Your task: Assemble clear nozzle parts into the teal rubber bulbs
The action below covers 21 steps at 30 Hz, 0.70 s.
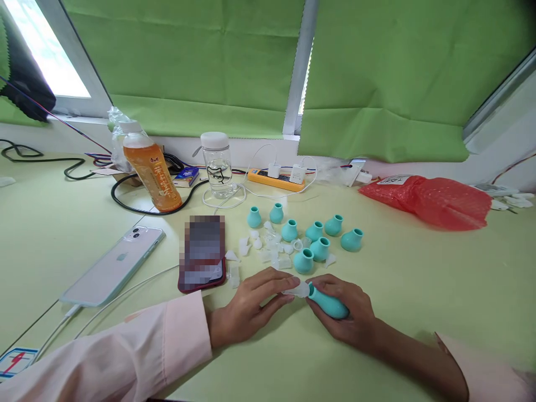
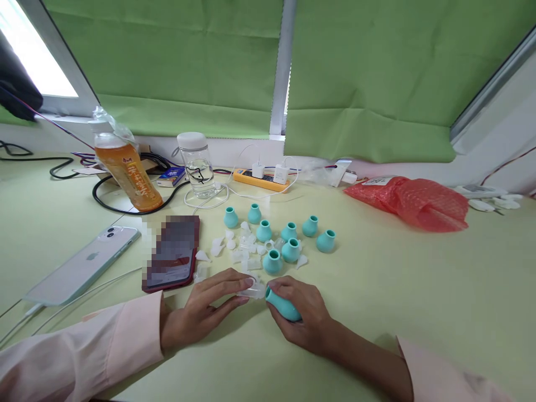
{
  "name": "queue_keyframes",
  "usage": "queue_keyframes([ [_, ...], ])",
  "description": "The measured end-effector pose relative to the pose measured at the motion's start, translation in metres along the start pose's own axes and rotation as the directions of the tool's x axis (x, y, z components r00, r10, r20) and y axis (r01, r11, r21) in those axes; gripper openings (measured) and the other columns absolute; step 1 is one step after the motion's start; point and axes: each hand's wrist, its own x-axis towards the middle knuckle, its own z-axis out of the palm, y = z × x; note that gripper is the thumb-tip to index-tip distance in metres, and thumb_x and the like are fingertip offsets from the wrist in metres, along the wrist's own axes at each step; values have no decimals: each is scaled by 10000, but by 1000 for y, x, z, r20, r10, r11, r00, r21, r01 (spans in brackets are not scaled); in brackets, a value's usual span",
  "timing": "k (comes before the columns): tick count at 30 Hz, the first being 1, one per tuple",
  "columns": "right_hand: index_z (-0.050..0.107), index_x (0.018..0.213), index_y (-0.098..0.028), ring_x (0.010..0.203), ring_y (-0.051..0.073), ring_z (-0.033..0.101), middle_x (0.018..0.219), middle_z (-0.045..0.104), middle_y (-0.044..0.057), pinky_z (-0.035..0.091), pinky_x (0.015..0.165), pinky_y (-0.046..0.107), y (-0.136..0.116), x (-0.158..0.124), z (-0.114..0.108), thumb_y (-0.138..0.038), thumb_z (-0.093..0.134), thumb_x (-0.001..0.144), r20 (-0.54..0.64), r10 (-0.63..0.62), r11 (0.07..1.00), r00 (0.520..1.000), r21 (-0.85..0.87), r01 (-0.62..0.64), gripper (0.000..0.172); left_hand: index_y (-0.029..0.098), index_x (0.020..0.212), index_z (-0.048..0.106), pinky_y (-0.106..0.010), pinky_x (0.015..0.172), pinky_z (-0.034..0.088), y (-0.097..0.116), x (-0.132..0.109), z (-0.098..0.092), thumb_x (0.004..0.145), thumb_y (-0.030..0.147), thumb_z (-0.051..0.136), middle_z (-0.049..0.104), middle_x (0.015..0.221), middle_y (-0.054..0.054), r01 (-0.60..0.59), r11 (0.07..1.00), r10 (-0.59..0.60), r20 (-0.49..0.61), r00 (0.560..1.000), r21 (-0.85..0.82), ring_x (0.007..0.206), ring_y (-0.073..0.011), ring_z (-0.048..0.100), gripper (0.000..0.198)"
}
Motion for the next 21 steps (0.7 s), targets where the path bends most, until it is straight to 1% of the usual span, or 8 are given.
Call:
queue_keyframes([
  [3,426,1026,-236,792,185,610,863,629,49,487,644,289,-1,2,-2,-129,543,692,64,-9,999,998,53,5,370,200,1044,478,-230,678,498,2,-2,4,752,163,549,613,901,-32,155,988,-156,-66,986,-14,762,-121,584,303],
  [6,425,1003,-221,743,183,614,826,624,47,487,630,283,-3,0,-1,-195,557,677,28,37,999,999,36,-38,353,184,1019,515,-235,653,502,4,-2,7,721,228,581,623,888,-44,344,934,-352,-86,932,-103,722,-128,589,309],
  [8,427,971,-218,702,174,613,800,614,39,487,608,271,-4,-1,1,-217,566,661,14,105,994,994,36,-105,339,160,976,555,-248,658,498,4,0,7,700,249,596,629,864,-57,458,863,-473,-23,881,-213,727,-140,587,292],
  [11,434,916,-221,648,159,605,760,596,20,480,579,257,-6,2,3,-206,565,649,68,156,986,985,44,-159,298,119,917,590,-245,604,485,2,7,5,643,252,645,635,762,-59,611,693,-621,115,776,-381,648,-133,579,309],
  [13,434,886,-222,618,149,596,731,585,8,472,564,249,-7,6,3,-195,561,645,89,167,984,982,44,-171,274,99,893,597,-242,565,470,1,11,2,609,241,671,630,675,-47,676,569,-674,204,710,-468,578,-121,570,327],
  [15,428,860,-221,592,138,585,701,573,-3,467,546,237,-7,10,2,-195,558,642,89,192,979,977,58,-197,255,88,863,601,-240,537,458,1,13,1,589,239,686,625,629,-40,707,463,-695,276,664,-535,528,-113,563,324],
  [18,420,837,-219,556,127,573,672,566,-12,461,518,226,-3,11,2,-195,559,639,78,196,977,978,66,-201,243,81,848,604,-235,517,449,1,14,1,581,242,694,633,630,-46,722,378,-696,336,634,-579,495,-104,557,325],
  [21,423,882,-218,606,151,591,707,588,8,462,533,249,2,7,3,-173,558,653,35,65,998,997,-12,-65,269,77,884,614,-239,516,452,1,13,3,577,239,699,643,642,-53,730,362,-701,346,623,-580,487,-102,554,357],
])
